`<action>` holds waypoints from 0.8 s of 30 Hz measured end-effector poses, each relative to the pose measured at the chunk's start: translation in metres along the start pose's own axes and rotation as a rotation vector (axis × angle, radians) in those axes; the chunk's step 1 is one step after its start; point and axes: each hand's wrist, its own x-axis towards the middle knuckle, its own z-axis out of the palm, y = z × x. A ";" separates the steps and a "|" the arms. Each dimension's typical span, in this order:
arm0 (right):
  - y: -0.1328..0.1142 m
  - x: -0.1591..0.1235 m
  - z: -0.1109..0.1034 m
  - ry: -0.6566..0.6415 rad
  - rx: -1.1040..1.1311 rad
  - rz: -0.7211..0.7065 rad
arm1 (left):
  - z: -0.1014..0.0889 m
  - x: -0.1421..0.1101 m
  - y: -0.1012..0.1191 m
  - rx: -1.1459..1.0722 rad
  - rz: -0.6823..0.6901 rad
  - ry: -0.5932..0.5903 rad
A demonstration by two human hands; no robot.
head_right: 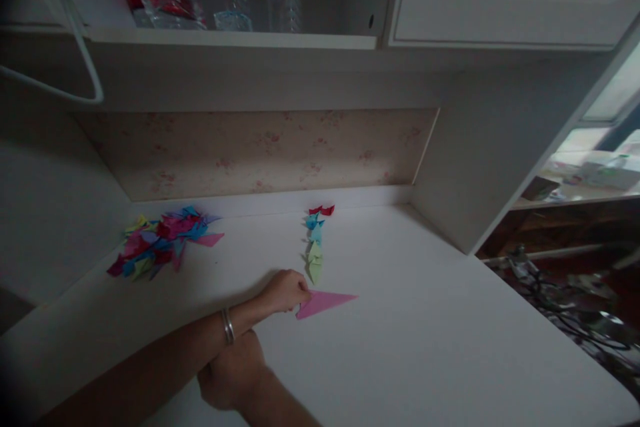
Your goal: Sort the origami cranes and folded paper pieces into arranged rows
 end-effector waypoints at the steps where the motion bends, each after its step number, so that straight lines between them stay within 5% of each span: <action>1: 0.001 0.000 0.001 -0.002 0.004 -0.008 | 0.001 0.000 0.001 0.020 -0.007 0.003; 12: 0.001 -0.001 0.004 -0.025 0.048 -0.004 | -0.007 -0.007 0.009 0.171 0.007 0.078; 24: 0.002 0.002 0.006 -0.082 0.039 0.050 | -0.005 -0.004 0.008 0.208 0.047 0.014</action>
